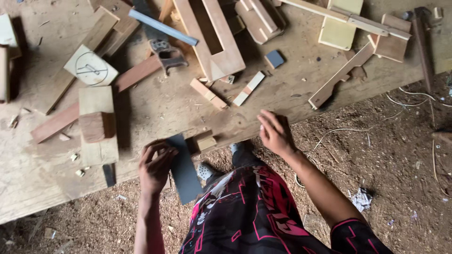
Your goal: The person assembles small wooden components on a workbench. They use a hammer to tap pieces into place, fit a dark rectangular insert into a wooden frame, and repeatedly adjust and reposition the parts to achieve alignment.
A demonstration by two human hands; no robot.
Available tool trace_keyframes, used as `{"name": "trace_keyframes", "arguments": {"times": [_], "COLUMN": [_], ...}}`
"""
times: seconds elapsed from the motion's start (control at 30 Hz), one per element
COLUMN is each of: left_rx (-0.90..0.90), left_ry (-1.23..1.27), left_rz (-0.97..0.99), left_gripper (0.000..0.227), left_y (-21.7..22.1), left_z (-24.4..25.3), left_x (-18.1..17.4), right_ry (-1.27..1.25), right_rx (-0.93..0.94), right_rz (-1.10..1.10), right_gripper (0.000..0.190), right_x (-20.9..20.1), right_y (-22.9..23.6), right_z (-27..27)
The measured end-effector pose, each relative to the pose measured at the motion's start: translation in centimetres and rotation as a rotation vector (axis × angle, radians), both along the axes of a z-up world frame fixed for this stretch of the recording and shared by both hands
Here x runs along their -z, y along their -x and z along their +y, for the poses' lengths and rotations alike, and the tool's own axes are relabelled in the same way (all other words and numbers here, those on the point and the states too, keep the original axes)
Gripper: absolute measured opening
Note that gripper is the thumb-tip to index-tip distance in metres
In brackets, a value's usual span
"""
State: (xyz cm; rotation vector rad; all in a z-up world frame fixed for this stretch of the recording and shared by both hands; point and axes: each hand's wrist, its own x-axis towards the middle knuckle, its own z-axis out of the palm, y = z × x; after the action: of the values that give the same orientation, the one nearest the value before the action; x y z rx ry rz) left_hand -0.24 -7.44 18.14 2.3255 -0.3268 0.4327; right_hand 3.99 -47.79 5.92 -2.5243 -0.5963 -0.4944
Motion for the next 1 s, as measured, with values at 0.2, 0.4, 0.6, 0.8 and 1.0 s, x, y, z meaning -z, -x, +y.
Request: {"name": "trace_keyframes", "arguments": {"times": [0.2, 0.4, 0.6, 0.8, 1.0], "left_rx": [-0.083, -0.172, -0.196, -0.218, -0.437], "left_ry": [-0.105, 0.004, 0.064, 0.38, 0.397], "left_rz": [-0.034, 0.141, 0.221, 0.186, 0.315], "left_gripper": [0.016, 0.019, 0.012, 0.021, 0.025], "left_y": [1.1, 3.0, 1.8, -3.7, -12.1], "left_z": [-0.5, -0.5, 1.2, 2.4, 4.2], "left_x": [1.0, 3.0, 4.9, 7.1, 11.9], "right_ry": [0.138, 0.075, -0.059, -0.214, -0.064], "right_rx": [0.23, 0.411, 0.036, -0.434, -0.417], "right_rz": [0.239, 0.351, 0.087, 0.177, 0.367], "right_gripper": [0.031, 0.034, 0.009, 0.047, 0.077], "right_x": [4.0, 7.0, 6.7, 3.4, 2.7], "right_y": [-3.0, -5.1, -6.8, -3.1, -4.8], "right_z": [-10.0, -17.3, -11.6, 7.4, 18.8]}}
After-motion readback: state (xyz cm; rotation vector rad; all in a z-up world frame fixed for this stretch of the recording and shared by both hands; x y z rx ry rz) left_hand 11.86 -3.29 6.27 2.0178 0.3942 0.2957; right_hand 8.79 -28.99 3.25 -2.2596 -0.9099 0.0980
